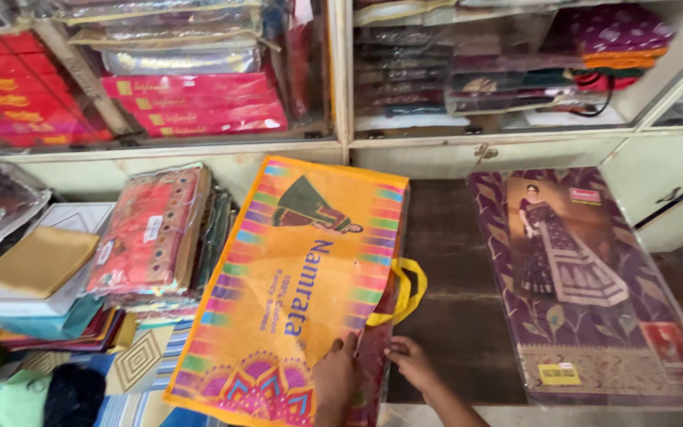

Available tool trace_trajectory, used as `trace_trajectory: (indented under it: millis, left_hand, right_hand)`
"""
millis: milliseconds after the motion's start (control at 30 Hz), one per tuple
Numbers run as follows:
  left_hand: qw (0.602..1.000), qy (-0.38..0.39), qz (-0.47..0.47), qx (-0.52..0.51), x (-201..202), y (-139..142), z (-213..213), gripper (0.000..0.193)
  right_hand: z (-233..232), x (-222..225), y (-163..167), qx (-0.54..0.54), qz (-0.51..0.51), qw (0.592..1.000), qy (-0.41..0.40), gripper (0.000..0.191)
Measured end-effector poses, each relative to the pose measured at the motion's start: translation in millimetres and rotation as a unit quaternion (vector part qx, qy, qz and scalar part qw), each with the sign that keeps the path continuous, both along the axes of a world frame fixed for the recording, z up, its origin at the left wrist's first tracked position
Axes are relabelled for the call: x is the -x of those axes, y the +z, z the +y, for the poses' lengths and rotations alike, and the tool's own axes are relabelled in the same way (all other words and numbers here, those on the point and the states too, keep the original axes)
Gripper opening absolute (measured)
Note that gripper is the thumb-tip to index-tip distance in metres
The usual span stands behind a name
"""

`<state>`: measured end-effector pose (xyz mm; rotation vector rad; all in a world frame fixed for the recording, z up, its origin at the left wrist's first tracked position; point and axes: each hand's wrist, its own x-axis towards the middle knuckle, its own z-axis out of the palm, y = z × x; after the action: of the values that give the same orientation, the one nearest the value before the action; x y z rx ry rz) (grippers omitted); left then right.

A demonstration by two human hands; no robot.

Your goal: The person carries a large branded shopping bag from a shelf area into a fabric shop, opens it, and takes out plastic-wrapped saree and dress boxes one at a time. They place each package on a wooden table, turn and smooth the packages flat, and arrange them beside the bag.

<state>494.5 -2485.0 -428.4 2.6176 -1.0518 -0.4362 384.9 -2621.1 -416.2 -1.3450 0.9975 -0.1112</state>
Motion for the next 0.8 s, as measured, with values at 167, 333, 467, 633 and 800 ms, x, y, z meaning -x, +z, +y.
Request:
trace_trajectory:
  millis: [167, 333, 467, 633, 800]
  left_hand:
    - [0.991, 0.087, -0.024, 0.097, -17.0, 29.7, 21.2, 0.032]
    - [0.989, 0.108, 0.004, 0.099, -20.0, 45.0, 24.5, 0.045]
    - [0.989, 0.109, 0.012, 0.103, -16.0, 38.6, 19.0, 0.049]
    - [0.996, 0.05, -0.005, 0.079, -8.1, 36.3, 4.4, 0.054]
    - [0.984, -0.13, 0.074, 0.096, 39.6, 79.2, -39.0, 0.079]
  right_hand:
    - [3.7, 4.8, -6.8, -0.078, 0.05, 0.995, -0.036, 0.049]
    - [9.9, -4.8, 4.6, -0.115, -0.024, 0.993, 0.003, 0.034]
    - [0.7, -3.4, 14.5, -0.129, 0.006, 0.988, -0.083, 0.026]
    - [-48.2, 32.8, 17.4, -0.17, -0.162, 0.954, -0.185, 0.014]
    - [-104.3, 63.3, 41.3, -0.182, -0.161, 0.951, -0.194, 0.02]
